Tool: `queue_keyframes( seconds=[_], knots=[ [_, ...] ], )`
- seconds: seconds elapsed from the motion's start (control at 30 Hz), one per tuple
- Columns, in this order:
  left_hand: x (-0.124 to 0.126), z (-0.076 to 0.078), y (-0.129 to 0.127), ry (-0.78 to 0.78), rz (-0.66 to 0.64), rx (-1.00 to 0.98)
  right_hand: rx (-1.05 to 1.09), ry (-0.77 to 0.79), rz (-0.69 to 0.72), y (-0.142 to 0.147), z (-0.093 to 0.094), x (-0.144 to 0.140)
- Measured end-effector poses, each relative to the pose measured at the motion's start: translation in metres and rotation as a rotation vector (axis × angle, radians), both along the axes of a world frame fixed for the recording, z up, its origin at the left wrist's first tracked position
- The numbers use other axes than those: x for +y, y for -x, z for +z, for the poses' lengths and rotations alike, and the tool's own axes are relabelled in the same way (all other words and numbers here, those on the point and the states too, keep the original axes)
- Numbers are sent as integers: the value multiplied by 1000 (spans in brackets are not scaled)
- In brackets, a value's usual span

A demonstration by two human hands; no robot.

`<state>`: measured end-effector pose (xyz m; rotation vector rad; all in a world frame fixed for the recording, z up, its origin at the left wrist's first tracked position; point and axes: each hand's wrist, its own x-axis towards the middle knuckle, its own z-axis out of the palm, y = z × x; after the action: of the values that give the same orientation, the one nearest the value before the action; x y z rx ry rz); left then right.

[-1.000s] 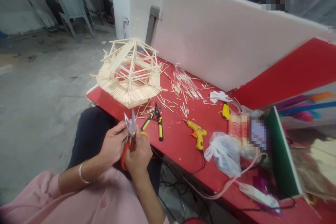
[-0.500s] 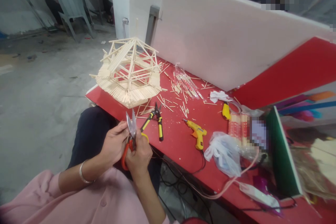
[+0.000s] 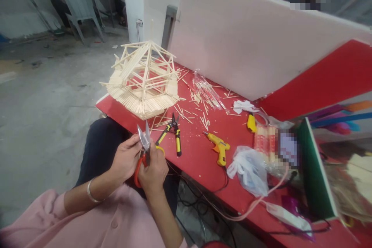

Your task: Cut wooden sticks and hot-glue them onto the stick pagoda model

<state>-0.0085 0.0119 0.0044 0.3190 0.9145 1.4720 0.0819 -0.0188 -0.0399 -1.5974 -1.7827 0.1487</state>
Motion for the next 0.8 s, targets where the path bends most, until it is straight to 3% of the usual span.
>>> queue_keyframes(
  seconds=[0.3, 0.4, 0.5, 0.67, 0.73, 0.8],
  knots=[
    [-2, -1, -4, 95, -2, -43, 62, -117, 52, -5, -12, -1],
    [-2, 2, -3, 114, -15, -68, 70, -91, 59, -5, -9, -2],
    [0, 5, 4, 90, -37, -59, -75, 9, -71, -20, 7, -1],
    [6, 12, 17, 65, -95, 8, -429, 391, -559, -80, 42, 5],
    [9, 16, 18, 47, -111, 19, -511, 515, -586, -102, 44, 8],
    [12, 20, 19, 16, -121, 25, -547, 566, -512, -116, 41, 9]
  ],
)
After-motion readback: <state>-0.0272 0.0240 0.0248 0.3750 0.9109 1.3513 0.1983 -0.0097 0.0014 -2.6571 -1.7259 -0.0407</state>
